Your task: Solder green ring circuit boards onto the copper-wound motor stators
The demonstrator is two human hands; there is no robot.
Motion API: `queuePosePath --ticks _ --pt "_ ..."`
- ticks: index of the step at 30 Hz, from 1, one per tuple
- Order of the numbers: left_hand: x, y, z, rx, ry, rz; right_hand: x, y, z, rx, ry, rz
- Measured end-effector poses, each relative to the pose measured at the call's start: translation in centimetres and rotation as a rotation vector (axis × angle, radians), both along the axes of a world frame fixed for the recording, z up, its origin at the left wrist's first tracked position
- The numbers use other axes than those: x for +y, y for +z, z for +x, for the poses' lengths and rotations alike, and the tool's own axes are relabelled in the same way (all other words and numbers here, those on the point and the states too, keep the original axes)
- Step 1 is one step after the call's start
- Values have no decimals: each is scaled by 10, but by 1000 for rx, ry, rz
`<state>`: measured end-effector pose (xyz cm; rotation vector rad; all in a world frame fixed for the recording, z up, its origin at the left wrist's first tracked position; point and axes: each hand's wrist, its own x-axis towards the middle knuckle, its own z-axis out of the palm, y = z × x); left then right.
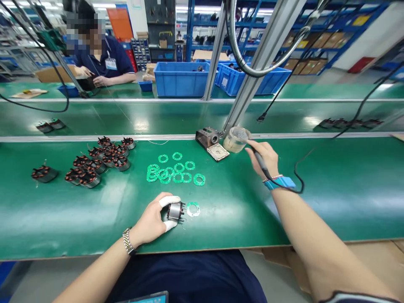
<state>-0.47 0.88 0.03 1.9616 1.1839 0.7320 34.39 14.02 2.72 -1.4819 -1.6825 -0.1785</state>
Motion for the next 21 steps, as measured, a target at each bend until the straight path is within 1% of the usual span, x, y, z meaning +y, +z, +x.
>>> queuePosePath --ticks 1,3,4,6,7,9,11,13,14,15,17,19,20,21 --pt "0 0 0 -3 4 -1 4 -1 -1 1 19 -18" --pt "0 1 0 -13 11 -11 -4 -1 -10 22 43 -34" --pt "0 1 0 -24 15 -21 -15 -1 -18 39 55 -39" --pt "1 1 -2 -58 18 -57 -45 1 -38 59 107 -66" --pt "2 0 -3 -78 19 -84 -62 1 -50 73 206 -112" --pt "3 -1 -5 -121 19 -147 -94 -1 -72 12 500 -221" --pt "4 -2 -7 -166 12 -217 -117 -6 -92 -31 741 -252" --pt "3 -2 -8 -219 -2 -270 -130 -13 -107 -54 843 -257" --pt "2 -2 -8 -238 -16 -286 -134 -17 -113 -45 846 -247" --pt "0 -1 -8 -242 -30 -291 -136 -19 -118 -20 819 -234" --pt "-5 1 -8 -179 -44 -251 -140 -22 -129 84 702 -217" --pt "-12 0 -6 -39 -25 -153 -145 -22 -140 261 590 -264" --pt "-15 0 -6 39 -3 -94 -147 -21 -145 385 563 -317" --pt "-19 -2 -5 109 23 -37 -149 -20 -150 523 566 -384"
